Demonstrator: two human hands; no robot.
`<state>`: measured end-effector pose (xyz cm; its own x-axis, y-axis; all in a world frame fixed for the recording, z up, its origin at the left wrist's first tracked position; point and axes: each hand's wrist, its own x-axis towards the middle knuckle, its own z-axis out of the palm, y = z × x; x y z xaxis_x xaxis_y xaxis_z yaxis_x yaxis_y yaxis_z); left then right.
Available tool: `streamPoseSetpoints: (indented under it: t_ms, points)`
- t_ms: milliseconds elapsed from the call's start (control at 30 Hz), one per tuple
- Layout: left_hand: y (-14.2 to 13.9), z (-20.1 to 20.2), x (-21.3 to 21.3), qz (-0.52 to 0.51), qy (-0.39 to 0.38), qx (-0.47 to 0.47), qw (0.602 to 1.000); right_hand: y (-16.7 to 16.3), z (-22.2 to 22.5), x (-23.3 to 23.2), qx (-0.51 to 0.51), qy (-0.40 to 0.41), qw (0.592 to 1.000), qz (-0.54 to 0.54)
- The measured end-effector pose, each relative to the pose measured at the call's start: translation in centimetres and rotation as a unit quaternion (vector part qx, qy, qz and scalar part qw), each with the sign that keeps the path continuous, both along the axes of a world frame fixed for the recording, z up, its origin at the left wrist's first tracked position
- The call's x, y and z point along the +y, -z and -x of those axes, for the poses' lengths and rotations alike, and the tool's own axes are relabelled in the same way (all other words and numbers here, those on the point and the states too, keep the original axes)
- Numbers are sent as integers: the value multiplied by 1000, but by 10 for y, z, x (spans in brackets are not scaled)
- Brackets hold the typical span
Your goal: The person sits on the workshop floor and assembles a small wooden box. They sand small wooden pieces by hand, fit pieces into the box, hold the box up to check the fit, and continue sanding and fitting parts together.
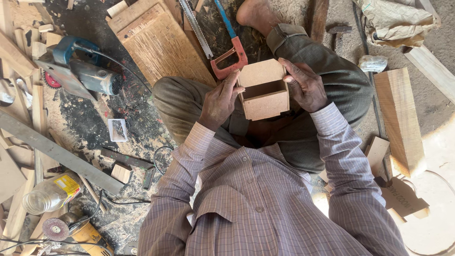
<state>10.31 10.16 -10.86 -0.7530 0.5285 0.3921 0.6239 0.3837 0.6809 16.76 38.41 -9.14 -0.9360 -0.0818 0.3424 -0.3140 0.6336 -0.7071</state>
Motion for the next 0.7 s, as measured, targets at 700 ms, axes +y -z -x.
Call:
streamPoseSetpoints:
  t_ms: [700]
  points:
    - [-31, -69, 44, -163, 123, -384, 900, 15, -62, 40, -131, 2, 977, 170]
